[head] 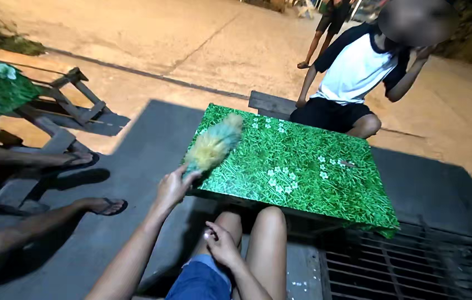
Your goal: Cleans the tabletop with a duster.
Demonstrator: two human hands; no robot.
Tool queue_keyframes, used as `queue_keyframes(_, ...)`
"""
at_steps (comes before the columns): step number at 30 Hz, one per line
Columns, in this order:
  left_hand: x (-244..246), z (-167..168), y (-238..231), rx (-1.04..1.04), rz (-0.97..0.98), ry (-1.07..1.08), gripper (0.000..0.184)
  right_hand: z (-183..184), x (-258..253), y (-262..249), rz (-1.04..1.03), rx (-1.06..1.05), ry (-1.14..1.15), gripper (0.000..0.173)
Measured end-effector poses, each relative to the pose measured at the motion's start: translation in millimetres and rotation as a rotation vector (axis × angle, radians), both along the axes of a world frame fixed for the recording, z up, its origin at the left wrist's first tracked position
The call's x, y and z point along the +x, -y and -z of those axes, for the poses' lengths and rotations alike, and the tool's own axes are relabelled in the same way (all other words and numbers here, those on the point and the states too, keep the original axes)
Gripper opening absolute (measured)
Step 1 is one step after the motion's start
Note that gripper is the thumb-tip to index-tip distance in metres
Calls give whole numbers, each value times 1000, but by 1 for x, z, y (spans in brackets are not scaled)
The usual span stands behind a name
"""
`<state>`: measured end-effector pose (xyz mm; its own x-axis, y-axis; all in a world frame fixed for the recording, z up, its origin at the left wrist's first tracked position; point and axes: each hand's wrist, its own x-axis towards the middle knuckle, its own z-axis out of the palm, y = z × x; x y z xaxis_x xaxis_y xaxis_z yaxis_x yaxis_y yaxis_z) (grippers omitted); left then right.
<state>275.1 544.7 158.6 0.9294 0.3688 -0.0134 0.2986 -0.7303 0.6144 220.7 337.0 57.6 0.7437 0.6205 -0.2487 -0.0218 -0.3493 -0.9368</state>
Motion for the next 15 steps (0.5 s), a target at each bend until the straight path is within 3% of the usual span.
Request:
queue_keyframes(2,6,11,20,117,284,40,46,5,-6,-14,-184,-235,138,47)
queue_keyframes(5,28,15,46,220,704,136,37,15,-14,-29,-402,-314,176,46)
queue_keyframes(9,93,13,83,217,641,219,35,20,-14,-31,-523,-353,147,43)
queue_keyframes(13,131,31,152,64,1064,285,31,16,-10,-27,-471,-392,114,38)
queue_keyframes(15,142,28,186,67,1093,284,32,4,-14,-21,-458,-420,131,38)
